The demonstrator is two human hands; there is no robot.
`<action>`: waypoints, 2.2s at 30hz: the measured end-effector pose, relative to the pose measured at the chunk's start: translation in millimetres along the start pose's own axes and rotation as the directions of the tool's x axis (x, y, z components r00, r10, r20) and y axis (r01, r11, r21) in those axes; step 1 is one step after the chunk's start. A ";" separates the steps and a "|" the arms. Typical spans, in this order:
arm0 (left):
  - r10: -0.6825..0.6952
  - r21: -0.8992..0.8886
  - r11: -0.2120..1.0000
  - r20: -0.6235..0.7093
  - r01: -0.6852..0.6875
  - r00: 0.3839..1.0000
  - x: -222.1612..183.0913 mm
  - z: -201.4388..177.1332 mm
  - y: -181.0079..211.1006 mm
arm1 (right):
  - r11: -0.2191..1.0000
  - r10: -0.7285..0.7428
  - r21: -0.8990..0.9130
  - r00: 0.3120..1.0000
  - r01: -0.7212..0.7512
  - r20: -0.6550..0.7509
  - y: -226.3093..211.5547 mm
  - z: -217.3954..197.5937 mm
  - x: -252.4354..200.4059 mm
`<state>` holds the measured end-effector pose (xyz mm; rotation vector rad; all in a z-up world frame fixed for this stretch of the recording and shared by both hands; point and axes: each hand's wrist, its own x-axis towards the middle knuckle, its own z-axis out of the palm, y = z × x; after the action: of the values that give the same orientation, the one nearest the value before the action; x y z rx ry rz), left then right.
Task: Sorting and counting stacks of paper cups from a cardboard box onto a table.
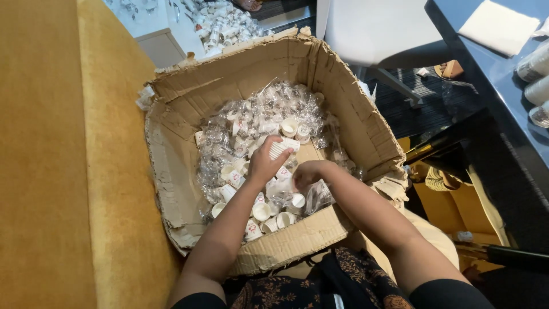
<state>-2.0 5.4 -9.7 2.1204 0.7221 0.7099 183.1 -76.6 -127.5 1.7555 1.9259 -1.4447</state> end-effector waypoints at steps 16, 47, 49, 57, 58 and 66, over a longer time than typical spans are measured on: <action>-0.139 0.047 0.990 0.121 0.134 0.983 -2.7 7.7 5.3 | 0.982 0.009 0.184 0.987 -0.039 0.163 48.1 39.7 61.2; -0.115 0.166 0.985 0.406 0.051 0.907 -0.6 9.6 -2.0 | 0.891 -0.126 0.125 0.502 0.437 -0.856 -42.5 -37.7 -90.3; 0.025 0.133 0.989 0.312 -0.070 0.950 -1.5 8.8 -8.3 | 0.917 -0.084 0.099 0.431 0.386 -0.899 -38.9 -37.6 -86.6; -0.155 0.151 0.982 0.308 0.113 0.939 1.1 12.3 -3.6 | 0.870 0.032 0.268 0.495 0.413 -0.868 -33.5 -28.3 -68.7; -0.201 0.184 0.973 0.378 0.139 0.904 -1.0 13.1 -3.1 | 0.874 -0.206 0.118 0.577 0.472 -0.790 -36.4 -25.8 -53.5; 0.079 0.069 0.992 0.331 -0.107 0.940 -1.7 6.6 -8.7 | 0.777 -0.142 0.456 0.827 0.434 -0.544 -18.9 -30.7 -62.0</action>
<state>-0.8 5.8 -20.7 2.2892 0.4792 0.3634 199.9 -93.6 -59.9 2.3372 2.2619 -2.0132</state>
